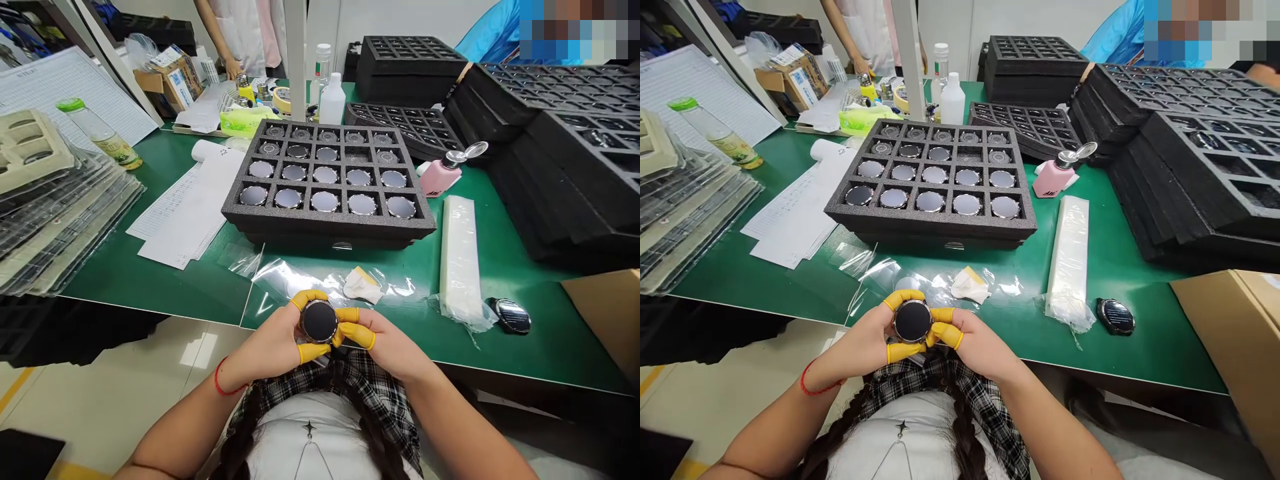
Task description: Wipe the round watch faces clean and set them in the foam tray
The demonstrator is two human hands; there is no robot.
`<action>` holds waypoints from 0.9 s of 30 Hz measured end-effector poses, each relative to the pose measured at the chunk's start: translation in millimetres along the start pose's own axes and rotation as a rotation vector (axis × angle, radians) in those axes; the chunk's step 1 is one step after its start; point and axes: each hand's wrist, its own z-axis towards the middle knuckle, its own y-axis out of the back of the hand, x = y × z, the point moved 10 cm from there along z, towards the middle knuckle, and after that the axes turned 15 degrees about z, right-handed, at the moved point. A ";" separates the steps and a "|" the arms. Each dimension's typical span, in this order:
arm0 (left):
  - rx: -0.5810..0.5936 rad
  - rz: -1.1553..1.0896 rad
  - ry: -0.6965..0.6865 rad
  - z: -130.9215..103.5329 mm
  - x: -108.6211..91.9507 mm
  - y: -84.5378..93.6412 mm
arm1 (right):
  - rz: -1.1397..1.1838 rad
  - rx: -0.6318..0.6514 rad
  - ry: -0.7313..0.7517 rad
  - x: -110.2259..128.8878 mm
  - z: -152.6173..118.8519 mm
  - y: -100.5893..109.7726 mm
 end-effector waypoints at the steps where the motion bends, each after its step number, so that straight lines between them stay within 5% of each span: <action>1: 0.000 -0.007 0.000 0.3 0.1 0.0 | -0.013 -0.004 0.001 -0.5 0.5 -0.2; 6: -0.006 0.071 -0.096 -1.6 -13.1 -2.1 | -0.018 -0.066 0.033 1.1 4.0 -0.7; 9: -0.055 0.047 -0.165 -6.1 -15.0 2.9 | -0.066 -0.114 0.095 30.1 6.5 2.9; 14: -0.400 0.143 -0.477 -19.7 -5.7 38.3 | -0.449 -0.437 0.442 155.1 18.4 39.6; 17: -0.455 0.198 -0.561 -15.5 6.2 44.0 | -0.868 -0.683 0.541 227.9 48.9 65.3; 22: -0.283 0.123 -0.429 5.9 27.7 34.3 | -1.070 -0.814 0.432 282.1 130.1 120.5; 27: -0.084 -0.026 -0.043 20.3 75.7 18.0 | -1.275 -0.731 0.235 277.2 169.6 154.3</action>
